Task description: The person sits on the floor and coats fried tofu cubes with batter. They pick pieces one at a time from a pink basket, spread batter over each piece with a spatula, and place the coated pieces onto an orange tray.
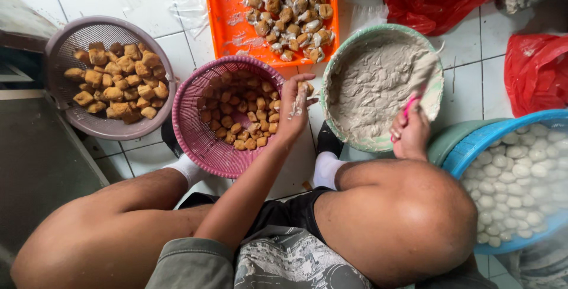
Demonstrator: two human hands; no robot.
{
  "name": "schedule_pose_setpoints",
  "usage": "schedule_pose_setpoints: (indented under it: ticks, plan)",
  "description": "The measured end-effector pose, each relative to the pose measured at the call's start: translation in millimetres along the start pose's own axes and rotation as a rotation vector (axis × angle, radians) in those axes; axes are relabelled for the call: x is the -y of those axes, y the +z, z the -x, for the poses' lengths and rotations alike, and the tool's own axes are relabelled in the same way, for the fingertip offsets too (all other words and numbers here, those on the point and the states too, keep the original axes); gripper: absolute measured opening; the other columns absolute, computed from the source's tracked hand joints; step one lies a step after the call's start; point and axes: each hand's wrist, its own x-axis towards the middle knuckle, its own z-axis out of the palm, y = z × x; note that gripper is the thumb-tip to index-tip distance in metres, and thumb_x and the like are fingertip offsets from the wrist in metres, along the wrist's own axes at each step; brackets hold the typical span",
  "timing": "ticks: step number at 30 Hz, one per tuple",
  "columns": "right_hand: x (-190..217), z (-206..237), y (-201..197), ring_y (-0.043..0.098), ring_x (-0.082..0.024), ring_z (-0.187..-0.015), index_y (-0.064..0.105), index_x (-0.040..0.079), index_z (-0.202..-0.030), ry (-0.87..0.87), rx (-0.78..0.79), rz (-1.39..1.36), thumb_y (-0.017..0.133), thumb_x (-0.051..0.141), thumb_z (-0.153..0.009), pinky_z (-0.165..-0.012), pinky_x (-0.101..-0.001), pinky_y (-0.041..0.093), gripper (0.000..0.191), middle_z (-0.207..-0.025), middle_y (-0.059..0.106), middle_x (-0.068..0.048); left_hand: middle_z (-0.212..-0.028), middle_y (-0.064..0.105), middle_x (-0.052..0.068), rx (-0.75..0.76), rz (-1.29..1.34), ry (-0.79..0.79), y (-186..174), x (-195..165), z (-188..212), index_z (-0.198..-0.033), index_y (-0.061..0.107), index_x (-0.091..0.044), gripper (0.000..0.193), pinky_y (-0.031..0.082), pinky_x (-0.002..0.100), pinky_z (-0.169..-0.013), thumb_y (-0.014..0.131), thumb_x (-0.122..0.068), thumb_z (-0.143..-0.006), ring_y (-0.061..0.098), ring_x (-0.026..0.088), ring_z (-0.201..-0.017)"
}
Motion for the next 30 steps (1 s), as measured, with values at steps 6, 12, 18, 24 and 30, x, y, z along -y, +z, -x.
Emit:
schedule_pose_setpoints:
  ticks: [6, 12, 18, 24, 30]
  plan:
    - [1, 6, 12, 0.03, -0.007, -0.046, 0.053, 0.015, -0.096, 0.146, 0.002, 0.033, 0.051, 0.044, -0.108, -0.042, -0.0247, 0.025, 0.032, -0.065, 0.039, 0.004, -0.129, 0.06, 0.011, 0.074, 0.214, 0.094, 23, 10, -1, -0.136, 0.055, -0.001, 0.034, 0.054, 0.033, -0.102, 0.056, 0.001, -0.101, 0.062, 0.018, -0.113]
    - [79, 31, 51, 0.033, -0.004, -0.051, 0.055, 0.01, -0.105, 0.056, 0.277, 0.034, 0.061, 0.033, -0.107, -0.047, -0.0218, 0.027, 0.024, -0.068, 0.041, 0.005, -0.12, 0.072, 0.013, 0.166, 0.322, 0.04, 58, -32, 0, -0.131, 0.058, 0.001, 0.033, 0.058, 0.031, -0.097, 0.066, -0.004, -0.099, 0.068, 0.016, -0.108]
    - [143, 54, 113, 0.047, -0.004, -0.062, 0.055, 0.009, -0.109, -0.096, 0.403, 0.314, 0.078, 0.006, -0.087, -0.054, -0.0218, 0.037, 0.033, -0.082, 0.056, 0.003, -0.108, 0.076, 0.011, 0.139, -0.079, 0.115, 94, -125, 25, -0.125, 0.064, 0.0, 0.034, 0.063, 0.029, -0.087, 0.072, -0.004, -0.093, 0.071, 0.015, -0.1]
    - [168, 69, 159, 0.05, -0.004, -0.063, 0.054, 0.006, -0.109, -0.151, 0.457, 0.346, 0.077, 0.007, -0.091, -0.054, -0.0204, 0.038, 0.029, -0.086, 0.061, -0.001, -0.119, 0.073, 0.011, 0.193, 0.095, 0.25, 106, -167, 47, -0.132, 0.059, -0.003, 0.041, 0.061, 0.029, -0.095, 0.074, -0.003, -0.094, 0.072, 0.014, -0.111]
    - [189, 80, 184, 0.049, -0.004, -0.061, 0.061, 0.002, -0.11, -0.179, 0.547, 0.417, 0.075, 0.011, -0.094, -0.053, -0.0207, 0.039, 0.024, -0.084, 0.06, 0.0, -0.116, 0.069, 0.01, 0.204, 0.67, 0.158, 89, -173, 51, -0.134, 0.057, -0.003, 0.041, 0.056, 0.031, -0.102, 0.072, 0.002, -0.096, 0.067, 0.015, -0.111]
